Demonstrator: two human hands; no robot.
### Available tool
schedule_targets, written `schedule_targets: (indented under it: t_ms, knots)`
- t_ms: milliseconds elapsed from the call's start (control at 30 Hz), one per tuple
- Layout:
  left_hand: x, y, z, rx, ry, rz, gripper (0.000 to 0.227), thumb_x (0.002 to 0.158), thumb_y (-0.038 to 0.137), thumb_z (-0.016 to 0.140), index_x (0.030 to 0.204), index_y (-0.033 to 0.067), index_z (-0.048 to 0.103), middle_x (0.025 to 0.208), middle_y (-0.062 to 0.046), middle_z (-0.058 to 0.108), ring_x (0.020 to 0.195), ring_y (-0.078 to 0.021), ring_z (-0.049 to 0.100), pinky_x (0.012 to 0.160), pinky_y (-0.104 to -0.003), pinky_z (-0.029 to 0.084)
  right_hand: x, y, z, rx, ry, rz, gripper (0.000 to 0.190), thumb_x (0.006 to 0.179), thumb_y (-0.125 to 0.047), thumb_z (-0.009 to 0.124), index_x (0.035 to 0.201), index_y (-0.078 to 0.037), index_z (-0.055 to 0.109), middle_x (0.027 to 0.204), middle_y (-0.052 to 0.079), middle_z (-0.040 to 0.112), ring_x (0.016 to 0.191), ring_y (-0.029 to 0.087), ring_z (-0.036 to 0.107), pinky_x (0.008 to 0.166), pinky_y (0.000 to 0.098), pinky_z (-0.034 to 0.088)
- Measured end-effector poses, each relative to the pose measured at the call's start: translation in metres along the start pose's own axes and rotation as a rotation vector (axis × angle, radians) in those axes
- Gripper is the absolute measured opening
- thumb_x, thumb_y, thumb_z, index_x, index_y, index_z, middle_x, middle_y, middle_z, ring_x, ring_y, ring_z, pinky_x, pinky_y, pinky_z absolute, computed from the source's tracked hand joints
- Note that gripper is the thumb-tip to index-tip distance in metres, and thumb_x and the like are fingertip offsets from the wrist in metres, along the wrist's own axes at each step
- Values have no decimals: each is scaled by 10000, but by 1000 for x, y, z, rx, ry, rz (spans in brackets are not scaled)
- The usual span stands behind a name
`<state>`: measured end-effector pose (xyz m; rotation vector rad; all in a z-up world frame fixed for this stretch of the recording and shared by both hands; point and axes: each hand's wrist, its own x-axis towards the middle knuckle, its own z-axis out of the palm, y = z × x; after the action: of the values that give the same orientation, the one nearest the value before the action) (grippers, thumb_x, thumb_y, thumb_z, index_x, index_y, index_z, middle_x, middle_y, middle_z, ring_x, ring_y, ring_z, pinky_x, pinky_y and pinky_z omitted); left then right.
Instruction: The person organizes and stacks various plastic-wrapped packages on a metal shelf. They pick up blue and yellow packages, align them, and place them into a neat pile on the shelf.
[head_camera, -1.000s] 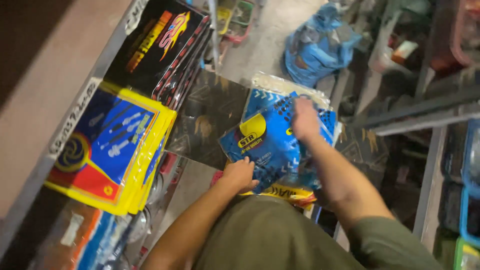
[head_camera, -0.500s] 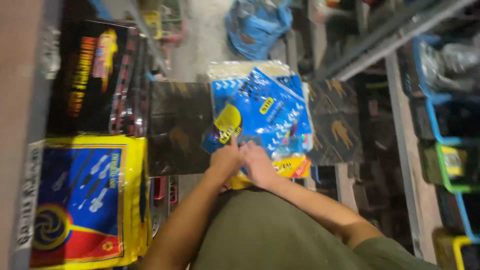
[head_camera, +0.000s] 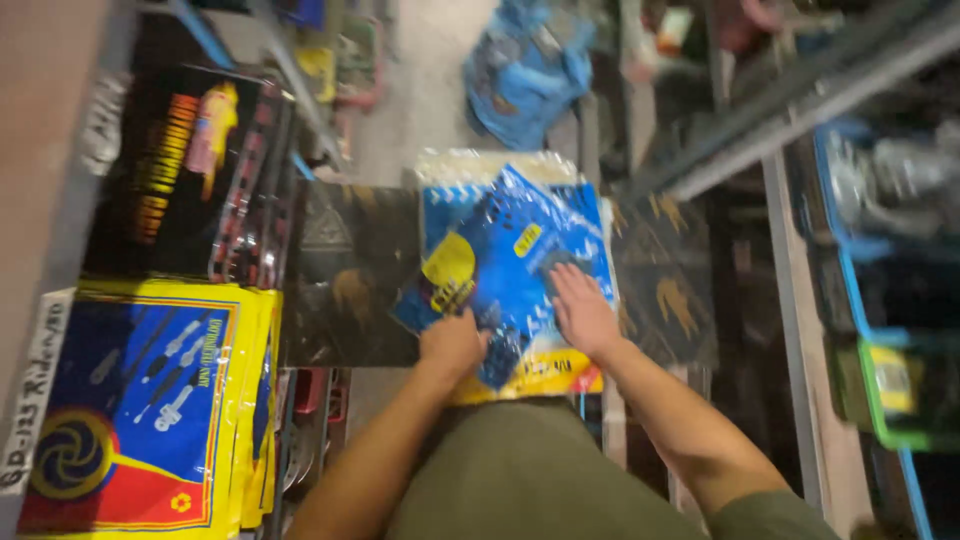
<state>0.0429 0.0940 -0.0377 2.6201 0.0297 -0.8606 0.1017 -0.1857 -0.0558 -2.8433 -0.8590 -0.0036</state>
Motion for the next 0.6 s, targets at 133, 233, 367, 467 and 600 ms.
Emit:
schedule_targets:
  t_ms: [133, 233, 367, 467, 600]
  knots:
    - [-10, 7, 9, 39, 38, -34, 663, 962, 508, 533, 1425, 33, 534, 1085, -231, 743, 1009, -406, 741, 805, -535, 598, 46, 36, 3, -32, -116, 38, 547, 1049, -333, 422, 1555, -125, 435, 1617, 93, 425, 1510, 304, 354, 1180, 537, 310]
    - [-11, 11, 31, 79, 136, -51, 694, 930, 499, 596, 1414, 4, 543, 1162, -227, 712, 1008, -388, 740, 798, -533, 601, 79, 47, 16, -107, -108, 34, 563, 1057, -366, 406, 1560, -113, 434, 1630, 91, 410, 1514, 306, 348, 1187, 545, 297]
    - [-23, 20, 38, 59, 218, -92, 706, 911, 503, 625, 1441, 44, 539, 1347, -220, 622, 1218, -361, 636, 869, -532, 583, 125, 32, 32, -81, 141, -113, 609, 936, -256, 575, 1491, -17, 500, 1560, 198, 474, 1430, 388, 436, 1107, 521, 373]
    - [-37, 33, 23, 31, 208, -136, 718, 931, 498, 594, 1489, 56, 499, 1470, -216, 551, 1366, -338, 534, 982, -525, 537, 146, -4, 50, -37, 335, -272, 605, 848, -195, 641, 1424, -22, 574, 1486, 223, 543, 1338, 445, 523, 1017, 510, 437]
    - [-48, 46, 19, -42, 219, -194, 600, 976, 462, 523, 1392, 34, 581, 1512, -203, 507, 1433, -325, 458, 1132, -476, 429, 141, -86, 46, -109, 369, -502, 542, 881, -201, 576, 1404, -63, 598, 1452, 198, 576, 1359, 447, 515, 1074, 488, 417]
